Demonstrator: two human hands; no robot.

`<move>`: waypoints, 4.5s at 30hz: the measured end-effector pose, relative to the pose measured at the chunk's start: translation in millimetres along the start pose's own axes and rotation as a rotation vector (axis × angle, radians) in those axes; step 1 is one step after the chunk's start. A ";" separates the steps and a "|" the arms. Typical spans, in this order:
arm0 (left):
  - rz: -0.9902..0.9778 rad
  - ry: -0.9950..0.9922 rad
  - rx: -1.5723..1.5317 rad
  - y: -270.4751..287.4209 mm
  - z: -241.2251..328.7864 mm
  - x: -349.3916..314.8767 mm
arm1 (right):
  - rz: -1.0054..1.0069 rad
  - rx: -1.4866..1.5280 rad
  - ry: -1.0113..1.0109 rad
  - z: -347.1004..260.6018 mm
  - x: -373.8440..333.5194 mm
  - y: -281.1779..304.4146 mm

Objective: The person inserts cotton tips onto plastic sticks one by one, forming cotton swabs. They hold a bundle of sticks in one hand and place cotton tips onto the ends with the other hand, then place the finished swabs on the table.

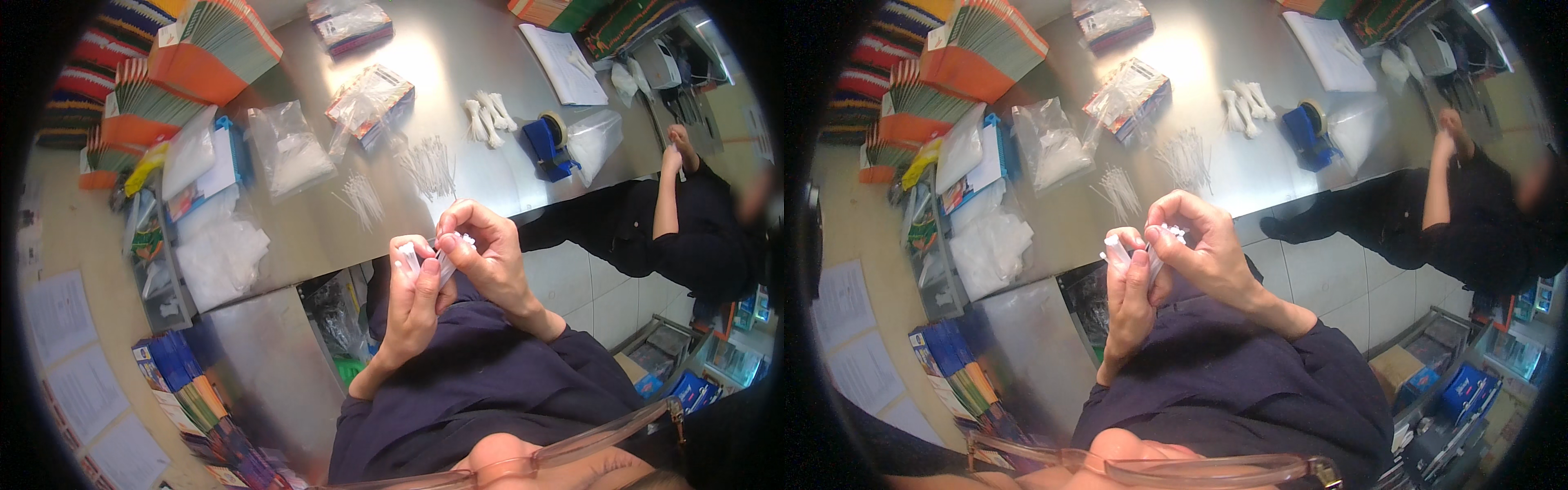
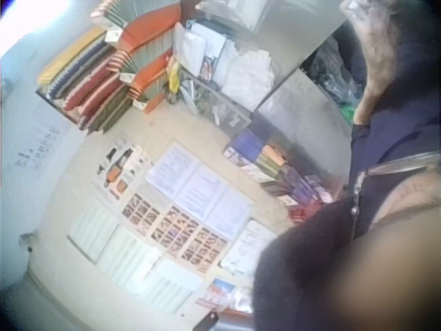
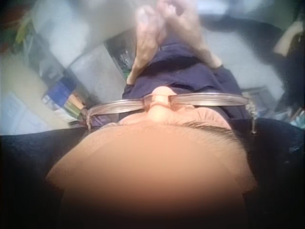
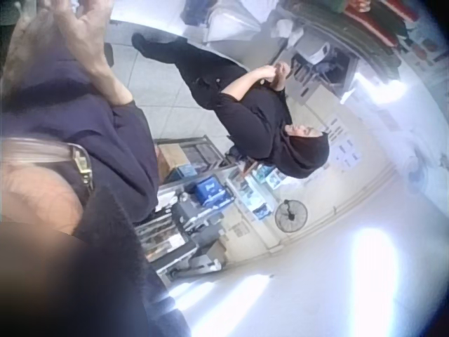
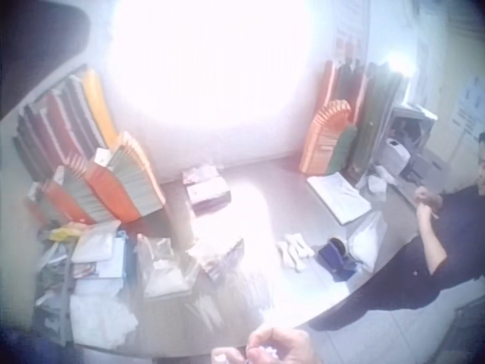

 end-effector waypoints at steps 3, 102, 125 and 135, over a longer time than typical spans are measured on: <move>-0.013 0.025 0.063 -0.2 -0.3 -2.3 | -0.046 -0.076 0.032 -5.7 1.7 1.9; 0.715 0.527 0.495 238.0 -146.3 152.5 | -1.546 -1.180 0.233 353.8 325.8 -133.5; 0.740 0.407 0.576 253.2 -137.8 125.4 | -0.829 -1.584 0.333 200.2 351.3 -124.9; 1.245 0.164 1.015 281.0 -98.4 126.2 | -0.047 -0.888 -0.685 221.8 63.4 25.1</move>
Point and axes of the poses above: each hand's wrist, its own x-axis towards the middle knuckle, its own y-axis out of the back of the hand, z = x × y, the point moved 3 cm from there along x, towards the middle knuckle, and after that the axes turned 9 degrees about y, right-handed, at the moved point
